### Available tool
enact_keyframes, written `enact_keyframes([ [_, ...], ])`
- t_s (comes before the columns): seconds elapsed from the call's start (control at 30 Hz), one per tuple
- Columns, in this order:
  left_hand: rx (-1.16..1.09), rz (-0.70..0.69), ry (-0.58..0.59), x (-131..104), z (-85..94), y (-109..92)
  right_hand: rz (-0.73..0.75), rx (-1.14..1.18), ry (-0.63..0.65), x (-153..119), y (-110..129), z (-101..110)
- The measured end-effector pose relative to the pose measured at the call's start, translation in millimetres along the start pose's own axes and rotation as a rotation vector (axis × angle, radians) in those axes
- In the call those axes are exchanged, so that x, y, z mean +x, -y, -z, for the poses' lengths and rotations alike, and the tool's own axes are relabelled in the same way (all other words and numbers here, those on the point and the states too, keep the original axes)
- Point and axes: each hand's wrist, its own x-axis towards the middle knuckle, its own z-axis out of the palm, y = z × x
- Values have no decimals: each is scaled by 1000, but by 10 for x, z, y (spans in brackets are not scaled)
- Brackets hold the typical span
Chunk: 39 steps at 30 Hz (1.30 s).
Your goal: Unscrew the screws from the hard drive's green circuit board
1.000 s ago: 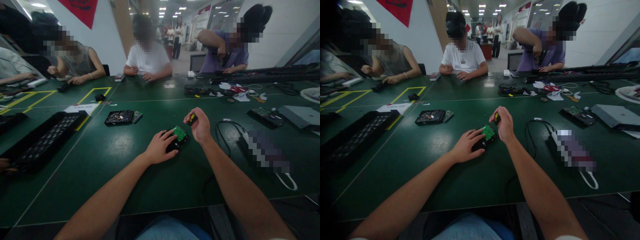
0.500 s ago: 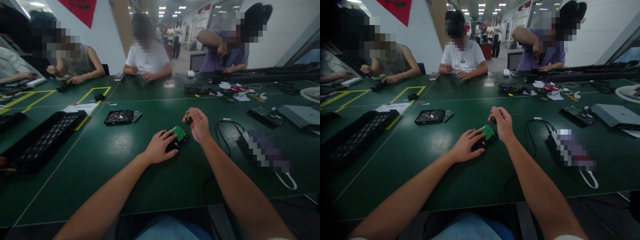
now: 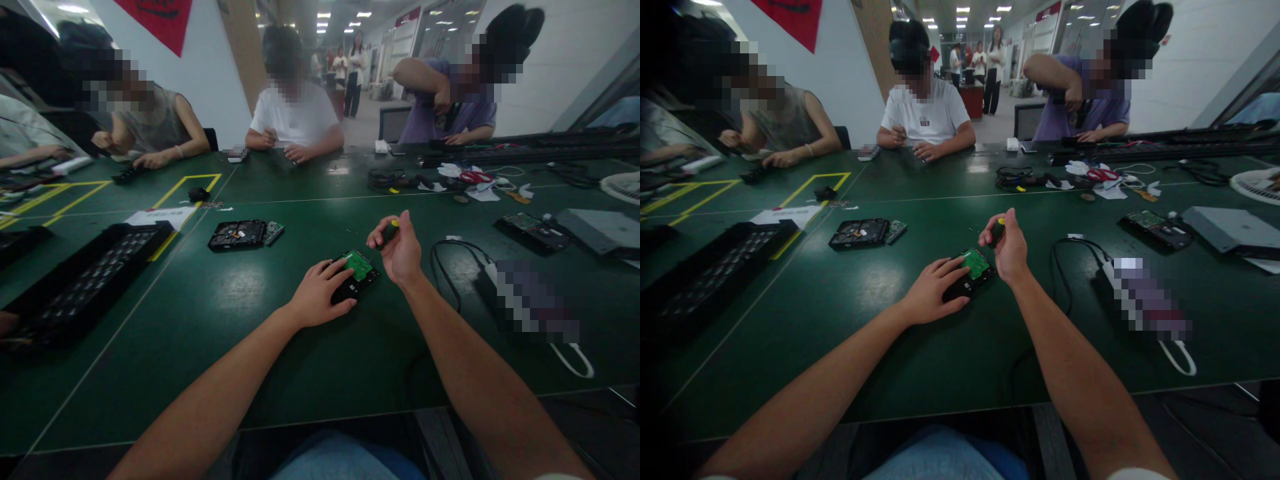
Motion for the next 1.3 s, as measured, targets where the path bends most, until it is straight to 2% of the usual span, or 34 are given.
enact_keyframes([
  [0.43, -65, -10, -5, -5, 25, 28, 68, -47, 36, -7, 6, 20],
  [1.3, -15, 11, 12, 26, -4, 14, -1, -18, -6, -3, -19, 8],
])
